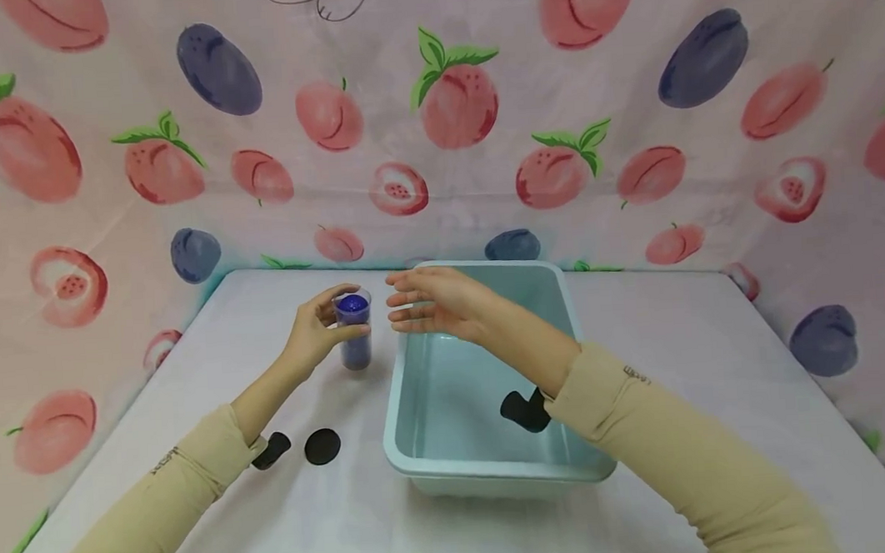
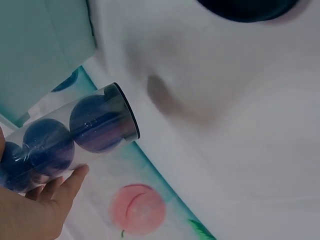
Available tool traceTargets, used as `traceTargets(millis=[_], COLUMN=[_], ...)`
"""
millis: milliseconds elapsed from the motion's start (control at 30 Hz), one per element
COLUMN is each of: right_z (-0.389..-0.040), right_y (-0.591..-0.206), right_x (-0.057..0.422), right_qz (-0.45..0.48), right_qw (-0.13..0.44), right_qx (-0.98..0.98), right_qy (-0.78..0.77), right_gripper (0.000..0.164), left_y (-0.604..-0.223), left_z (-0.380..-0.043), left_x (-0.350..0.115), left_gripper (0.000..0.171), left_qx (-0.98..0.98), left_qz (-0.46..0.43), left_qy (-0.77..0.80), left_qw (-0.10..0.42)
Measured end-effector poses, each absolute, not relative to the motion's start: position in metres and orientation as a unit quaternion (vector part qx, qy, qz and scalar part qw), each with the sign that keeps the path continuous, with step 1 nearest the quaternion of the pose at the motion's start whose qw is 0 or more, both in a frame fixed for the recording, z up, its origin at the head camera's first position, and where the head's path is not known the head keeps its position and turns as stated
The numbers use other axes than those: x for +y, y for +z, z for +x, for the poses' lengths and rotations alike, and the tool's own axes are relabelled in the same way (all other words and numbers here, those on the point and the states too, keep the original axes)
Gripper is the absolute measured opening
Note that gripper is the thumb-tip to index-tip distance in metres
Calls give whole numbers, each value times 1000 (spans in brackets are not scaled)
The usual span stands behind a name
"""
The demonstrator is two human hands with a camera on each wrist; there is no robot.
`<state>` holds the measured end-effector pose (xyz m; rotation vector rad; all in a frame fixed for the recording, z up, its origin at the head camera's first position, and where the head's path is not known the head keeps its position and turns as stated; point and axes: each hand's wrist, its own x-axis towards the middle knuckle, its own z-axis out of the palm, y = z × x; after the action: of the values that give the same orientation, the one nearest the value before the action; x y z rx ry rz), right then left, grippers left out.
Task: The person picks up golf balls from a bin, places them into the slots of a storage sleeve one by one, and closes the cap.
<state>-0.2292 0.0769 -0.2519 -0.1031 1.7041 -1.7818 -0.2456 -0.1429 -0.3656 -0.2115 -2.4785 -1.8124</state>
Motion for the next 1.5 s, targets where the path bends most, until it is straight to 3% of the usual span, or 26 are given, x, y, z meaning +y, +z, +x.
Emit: traceTargets(millis=[367, 867, 1100, 1267, 1500], right_z=[-178, -126, -116, -109, -107], right_y=[-243, -290, -312, -330, -366], right_x=[73, 38, 22, 8, -19], right_qz=[-97, -175, -279, -299, -320], right_qw=[317, 330, 260, 210, 116], right_qx=[647, 620, 692, 740, 791], right_qy=[-687, -691, -612, -565, -509], right_gripper=[42, 32, 27, 24, 37], left_y=[-373, -380, -382, -384, -386], left_z=[-242, -232, -231, -233, -230], left_x=[-166, -196, -201, -205, -213], left_gripper=[62, 60, 61, 62, 63], left_qx=[-807, -827, -821, -818, -816], left_qz=[-25, -18, -18, -18, -13], left_qy=[-588, -557, -567, -571, -573], left_qw=[33, 69, 72, 74, 74])
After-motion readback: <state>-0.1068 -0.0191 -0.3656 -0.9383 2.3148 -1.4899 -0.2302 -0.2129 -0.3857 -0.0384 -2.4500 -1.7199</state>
